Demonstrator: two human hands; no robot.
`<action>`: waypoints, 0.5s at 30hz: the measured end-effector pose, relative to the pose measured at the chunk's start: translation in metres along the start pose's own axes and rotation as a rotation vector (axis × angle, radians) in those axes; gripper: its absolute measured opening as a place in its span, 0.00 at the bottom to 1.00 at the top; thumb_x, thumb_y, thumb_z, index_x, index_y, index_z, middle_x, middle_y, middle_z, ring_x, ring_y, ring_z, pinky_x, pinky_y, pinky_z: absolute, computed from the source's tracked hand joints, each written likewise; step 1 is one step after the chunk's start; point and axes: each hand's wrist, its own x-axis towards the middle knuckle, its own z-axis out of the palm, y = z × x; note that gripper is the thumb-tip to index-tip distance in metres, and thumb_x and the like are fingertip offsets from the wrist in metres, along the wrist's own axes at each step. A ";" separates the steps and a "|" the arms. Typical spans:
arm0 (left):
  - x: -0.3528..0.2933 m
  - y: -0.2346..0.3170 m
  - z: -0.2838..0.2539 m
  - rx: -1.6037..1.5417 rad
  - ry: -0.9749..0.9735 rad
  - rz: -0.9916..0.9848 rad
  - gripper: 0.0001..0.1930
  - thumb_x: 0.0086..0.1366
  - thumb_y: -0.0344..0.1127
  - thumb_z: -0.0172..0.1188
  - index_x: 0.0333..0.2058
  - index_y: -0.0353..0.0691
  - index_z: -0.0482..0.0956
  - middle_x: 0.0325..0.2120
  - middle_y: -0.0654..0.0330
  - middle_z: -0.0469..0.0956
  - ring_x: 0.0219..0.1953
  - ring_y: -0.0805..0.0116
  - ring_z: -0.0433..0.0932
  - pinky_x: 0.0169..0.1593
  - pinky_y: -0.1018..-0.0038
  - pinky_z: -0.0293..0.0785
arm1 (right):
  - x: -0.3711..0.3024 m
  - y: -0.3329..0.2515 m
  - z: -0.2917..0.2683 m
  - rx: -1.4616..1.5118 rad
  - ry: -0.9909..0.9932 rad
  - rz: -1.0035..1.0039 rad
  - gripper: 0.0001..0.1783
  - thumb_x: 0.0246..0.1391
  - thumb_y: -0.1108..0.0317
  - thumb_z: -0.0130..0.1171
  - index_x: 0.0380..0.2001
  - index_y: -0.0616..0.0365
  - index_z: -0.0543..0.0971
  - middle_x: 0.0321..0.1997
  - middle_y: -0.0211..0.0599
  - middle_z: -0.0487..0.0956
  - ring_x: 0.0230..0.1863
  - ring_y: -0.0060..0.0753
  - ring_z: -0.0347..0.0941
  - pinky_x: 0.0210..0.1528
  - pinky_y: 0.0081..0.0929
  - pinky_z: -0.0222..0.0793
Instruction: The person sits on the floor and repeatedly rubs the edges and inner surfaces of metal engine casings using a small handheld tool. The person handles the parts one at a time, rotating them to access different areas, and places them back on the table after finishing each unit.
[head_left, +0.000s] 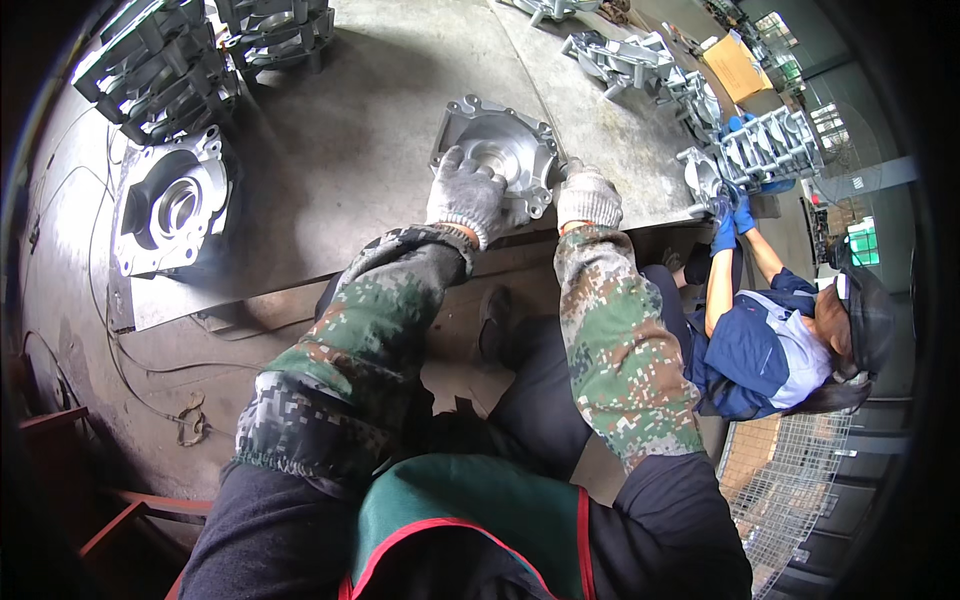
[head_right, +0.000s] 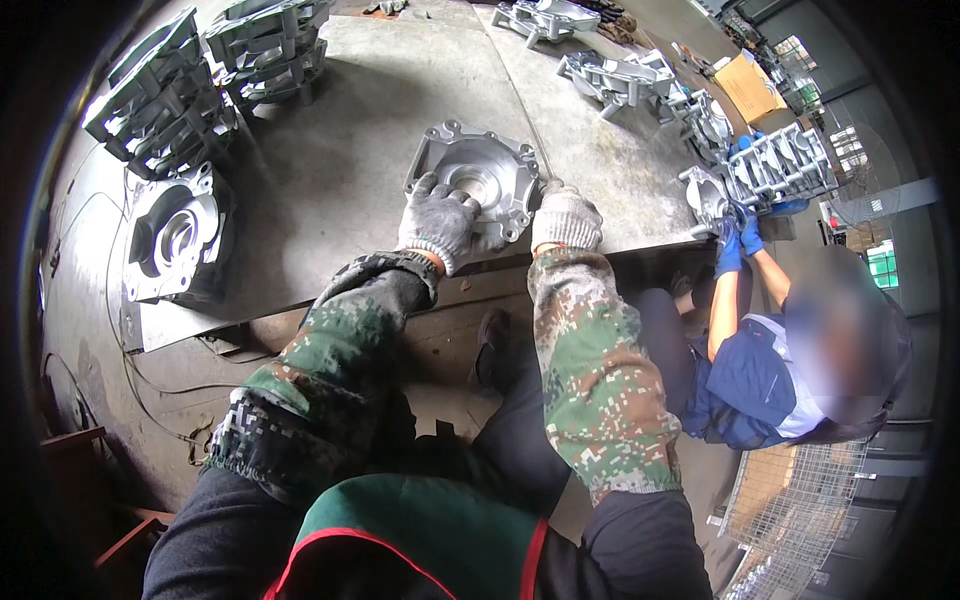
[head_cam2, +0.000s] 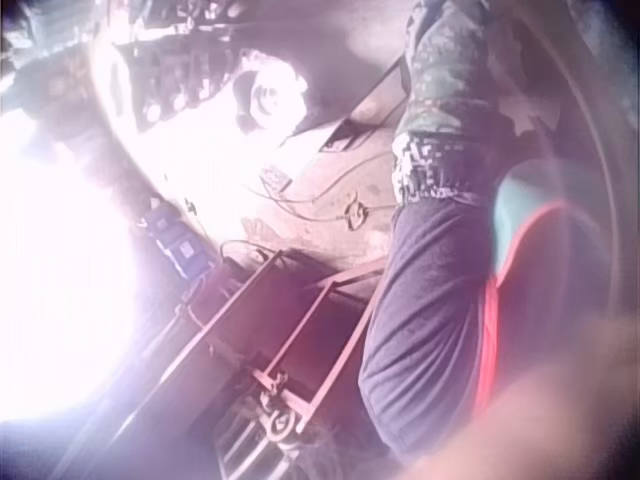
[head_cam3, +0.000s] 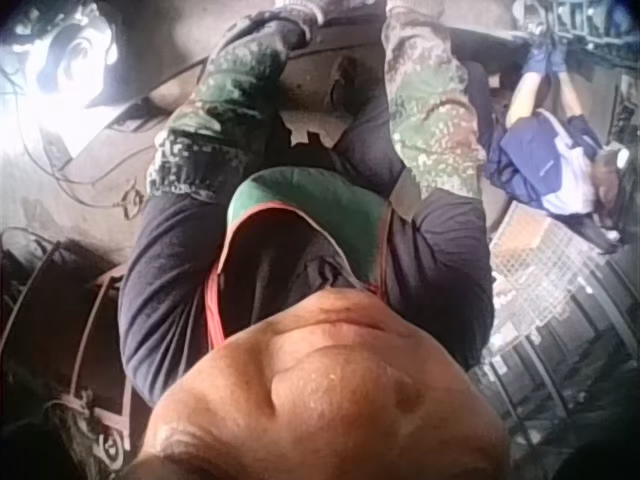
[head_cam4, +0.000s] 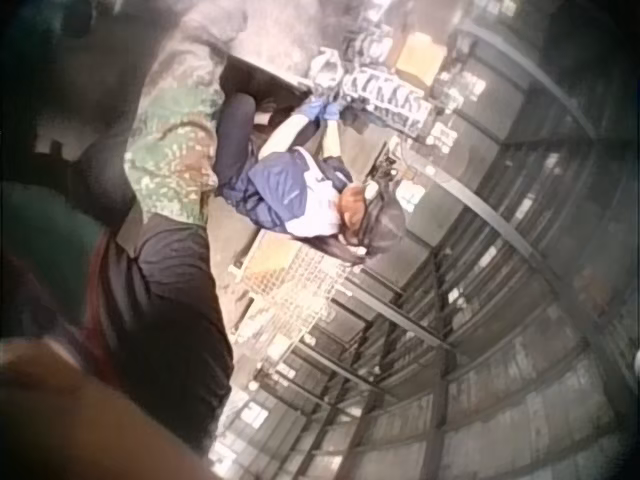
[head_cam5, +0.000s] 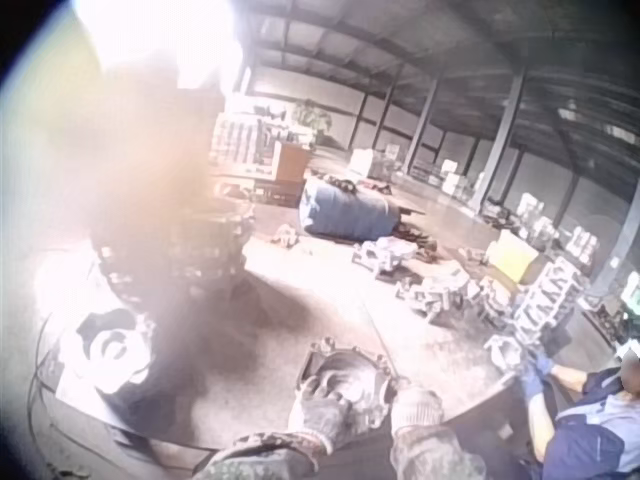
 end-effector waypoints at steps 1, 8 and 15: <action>-0.002 -0.004 0.001 0.007 -0.005 -0.013 0.32 0.56 0.66 0.58 0.45 0.44 0.83 0.48 0.56 0.80 0.60 0.59 0.70 0.70 0.57 0.47 | 0.003 -0.006 0.004 0.020 -0.013 0.005 0.17 0.58 0.58 0.52 0.49 0.45 0.78 0.47 0.40 0.80 0.48 0.50 0.78 0.49 0.45 0.74; -0.007 -0.014 0.005 0.047 0.018 -0.015 0.31 0.57 0.68 0.56 0.44 0.48 0.82 0.46 0.58 0.80 0.57 0.62 0.72 0.69 0.58 0.49 | 0.006 -0.019 0.007 0.104 -0.094 0.062 0.18 0.59 0.57 0.49 0.48 0.46 0.80 0.47 0.44 0.81 0.49 0.52 0.78 0.51 0.47 0.73; -0.006 -0.012 0.002 0.102 0.006 -0.002 0.28 0.57 0.65 0.58 0.45 0.48 0.80 0.45 0.59 0.80 0.56 0.62 0.73 0.68 0.58 0.52 | 0.033 0.001 0.008 0.032 -0.284 -0.170 0.14 0.55 0.60 0.54 0.39 0.49 0.85 0.41 0.44 0.83 0.44 0.49 0.80 0.47 0.41 0.75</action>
